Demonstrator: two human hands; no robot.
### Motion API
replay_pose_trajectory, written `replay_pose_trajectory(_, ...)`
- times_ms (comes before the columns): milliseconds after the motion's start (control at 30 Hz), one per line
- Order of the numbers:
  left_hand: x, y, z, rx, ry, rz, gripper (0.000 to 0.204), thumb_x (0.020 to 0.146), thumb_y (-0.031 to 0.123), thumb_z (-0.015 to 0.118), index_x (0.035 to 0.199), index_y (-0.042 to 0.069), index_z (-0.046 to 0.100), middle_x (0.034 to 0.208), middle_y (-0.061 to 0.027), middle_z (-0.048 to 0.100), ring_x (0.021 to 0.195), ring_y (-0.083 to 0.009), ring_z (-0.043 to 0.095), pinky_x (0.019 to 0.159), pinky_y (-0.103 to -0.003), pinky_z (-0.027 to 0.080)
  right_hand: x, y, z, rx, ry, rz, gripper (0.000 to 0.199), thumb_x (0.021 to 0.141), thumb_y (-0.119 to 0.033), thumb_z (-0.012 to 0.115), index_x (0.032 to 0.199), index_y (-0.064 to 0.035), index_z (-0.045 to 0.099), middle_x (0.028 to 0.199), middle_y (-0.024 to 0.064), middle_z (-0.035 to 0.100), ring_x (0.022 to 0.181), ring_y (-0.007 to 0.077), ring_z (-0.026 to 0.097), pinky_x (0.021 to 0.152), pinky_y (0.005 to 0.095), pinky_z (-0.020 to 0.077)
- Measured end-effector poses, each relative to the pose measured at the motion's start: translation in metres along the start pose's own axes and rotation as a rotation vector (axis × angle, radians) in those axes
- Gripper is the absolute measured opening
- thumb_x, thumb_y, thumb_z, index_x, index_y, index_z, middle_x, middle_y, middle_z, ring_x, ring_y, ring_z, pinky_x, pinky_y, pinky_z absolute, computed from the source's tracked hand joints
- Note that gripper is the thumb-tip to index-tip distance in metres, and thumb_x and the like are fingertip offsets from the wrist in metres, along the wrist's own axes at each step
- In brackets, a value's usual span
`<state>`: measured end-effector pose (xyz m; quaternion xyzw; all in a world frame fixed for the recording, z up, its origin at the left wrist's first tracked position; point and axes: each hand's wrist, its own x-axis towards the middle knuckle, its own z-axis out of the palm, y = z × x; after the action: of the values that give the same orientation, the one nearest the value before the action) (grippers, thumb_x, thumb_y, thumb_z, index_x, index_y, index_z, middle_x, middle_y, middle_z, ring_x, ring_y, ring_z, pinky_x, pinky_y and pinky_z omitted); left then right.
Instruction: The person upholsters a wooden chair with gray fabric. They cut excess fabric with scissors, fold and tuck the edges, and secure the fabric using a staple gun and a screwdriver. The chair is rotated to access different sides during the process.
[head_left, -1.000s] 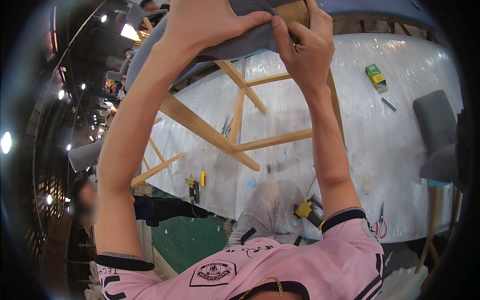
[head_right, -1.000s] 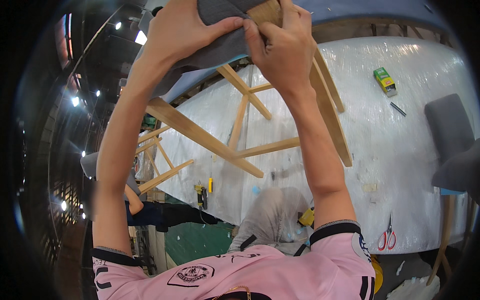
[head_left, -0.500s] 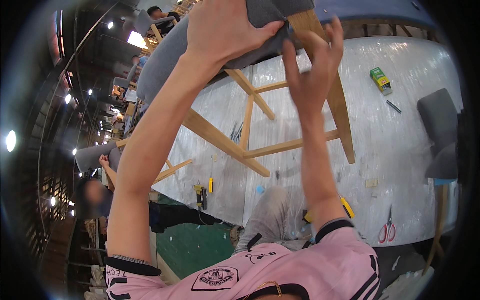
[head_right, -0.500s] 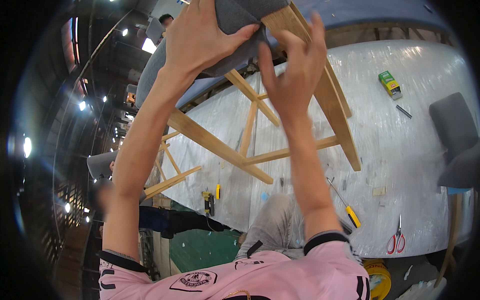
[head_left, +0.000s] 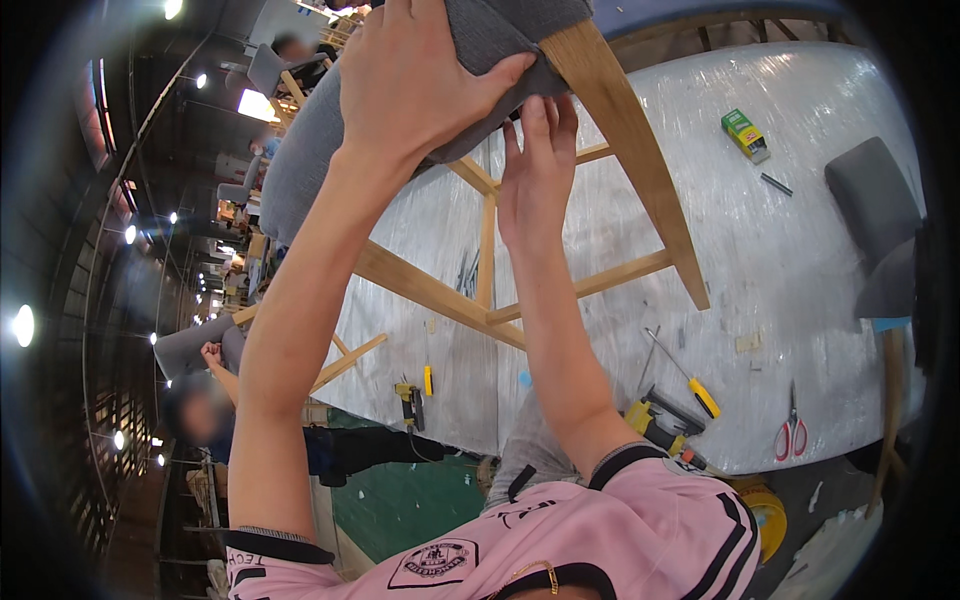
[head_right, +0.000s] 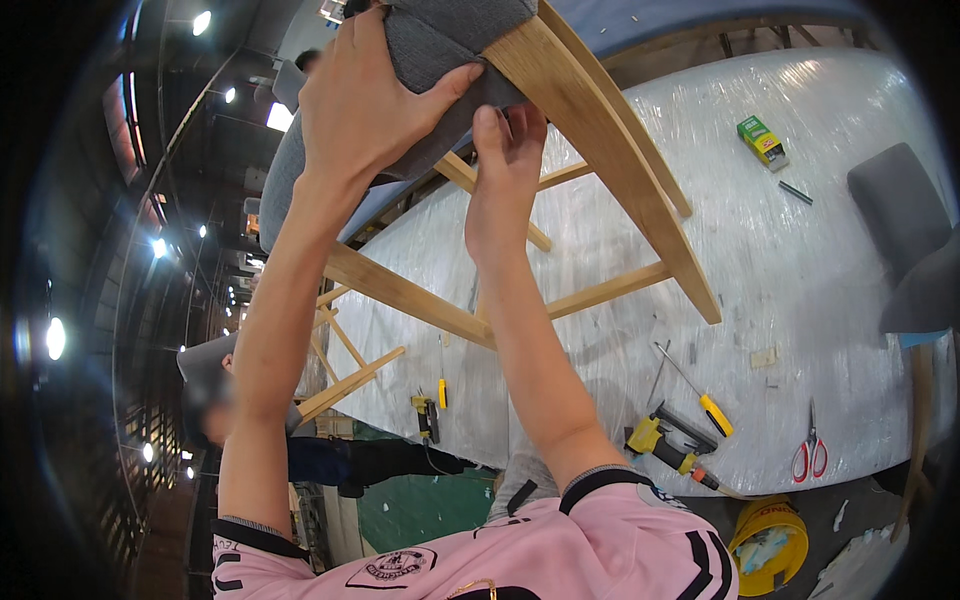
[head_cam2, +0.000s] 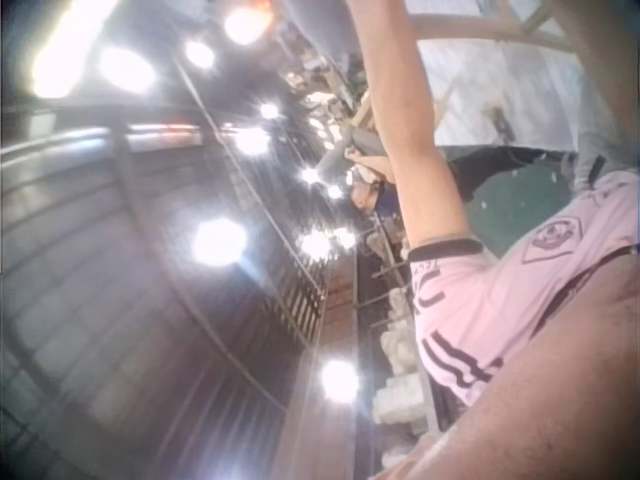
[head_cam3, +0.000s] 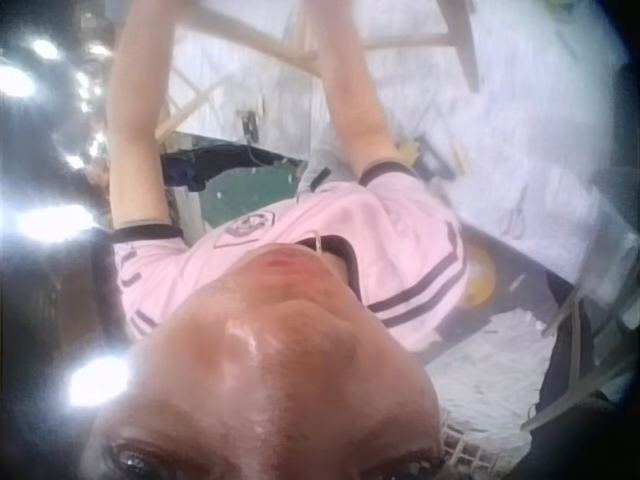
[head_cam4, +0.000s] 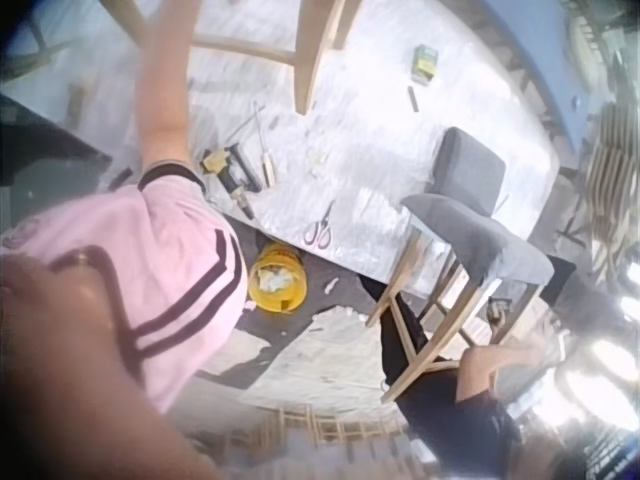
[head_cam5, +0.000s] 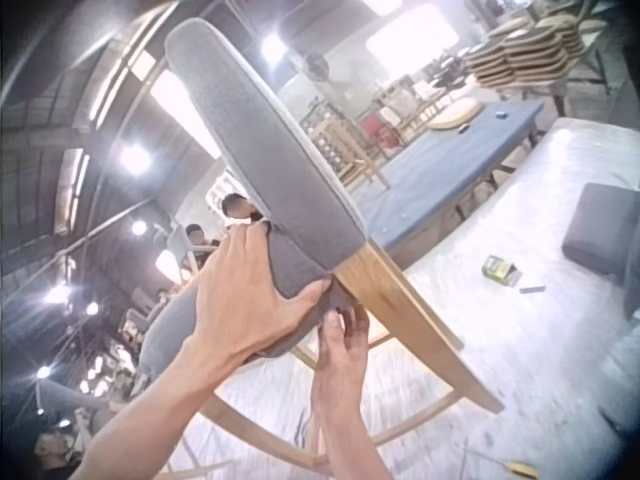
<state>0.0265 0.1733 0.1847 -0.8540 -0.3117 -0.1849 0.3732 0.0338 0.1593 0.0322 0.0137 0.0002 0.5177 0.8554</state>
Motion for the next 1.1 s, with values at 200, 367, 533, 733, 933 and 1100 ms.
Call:
replay_pose_trajectory(200, 0.002, -0.003, 0.004, 0.013, 0.014, 0.014, 0.074, 0.074, 0.05, 0.082, 0.114, -0.006, 0.056, 0.108, -0.0257, 0.059, 0.103, -0.0413, 0.062, 0.086, -0.048, 0.052, 0.03, -0.001, 0.011, 0.145, -0.109, -0.027, 0.048, 0.1, -0.03, 0.072, 0.138, -0.0071, 0.054, 0.139, 0.0031, 0.058, 0.131, 0.0169, 0.052, 0.115, 0.0383, 0.0394)
replay_pose_trajectory(367, 0.004, -0.007, 0.005, -0.012, -0.049, -0.051, 0.077, 0.072, 0.052, 0.084, 0.115, -0.006, 0.056, 0.104, -0.0237, 0.061, 0.099, -0.0409, 0.063, 0.085, -0.05, 0.051, 0.031, 0.004, 0.012, 0.265, -0.085, -0.015, 0.048, 0.098, -0.026, 0.075, 0.135, -0.0034, 0.055, 0.135, 0.0067, 0.061, 0.126, 0.0184, 0.057, 0.11, 0.0375, 0.0444)
replay_pose_trajectory(533, 0.003, -0.011, 0.021, 0.093, 0.059, -0.026, 0.083, 0.073, 0.066, 0.081, 0.121, 0.0, 0.065, 0.105, -0.0163, 0.072, 0.093, -0.035, 0.072, 0.078, -0.042, 0.058, 0.044, 0.012, 0.012, 0.315, -0.096, -0.086, 0.045, 0.099, -0.022, 0.073, 0.134, -0.0017, 0.054, 0.135, 0.0075, 0.06, 0.129, 0.0187, 0.056, 0.113, 0.0393, 0.0439)
replay_pose_trajectory(733, 0.003, -0.011, 0.029, 0.078, 0.101, -0.037, 0.084, 0.065, 0.06, 0.085, 0.118, 0.0, 0.064, 0.103, -0.016, 0.071, 0.091, -0.0336, 0.071, 0.077, -0.043, 0.057, 0.065, 0.036, 0.0, 0.325, -0.082, -0.124, 0.044, 0.099, -0.014, 0.072, 0.137, -0.0031, 0.053, 0.139, 0.0069, 0.059, 0.128, 0.0205, 0.058, 0.112, 0.0388, 0.047)
replay_pose_trajectory(933, 0.001, -0.014, 0.032, 0.108, 0.141, -0.095, 0.079, 0.064, 0.057, 0.084, 0.116, 0.0, 0.065, 0.107, -0.0152, 0.069, 0.091, -0.0318, 0.069, 0.077, -0.042, 0.055, 0.092, 0.039, -0.005, 0.182, -0.213, -0.058, 0.039, 0.106, -0.011, 0.053, 0.143, -0.0019, 0.051, 0.144, 0.0115, 0.057, 0.132, 0.0262, 0.057, 0.114, 0.0424, 0.0493)
replay_pose_trajectory(1100, 0.011, -0.026, 0.054, 0.093, 0.208, -0.097, 0.073, 0.067, 0.056, 0.082, 0.112, 0.0, 0.065, 0.103, -0.0139, 0.067, 0.095, -0.0304, 0.068, 0.08, -0.042, 0.054, 0.098, 0.02, -0.014, 0.097, -0.225, 0.153, 0.039, 0.106, -0.009, 0.05, 0.145, -0.008, 0.049, 0.141, 0.009, 0.057, 0.13, 0.0239, 0.056, 0.113, 0.0434, 0.0474)
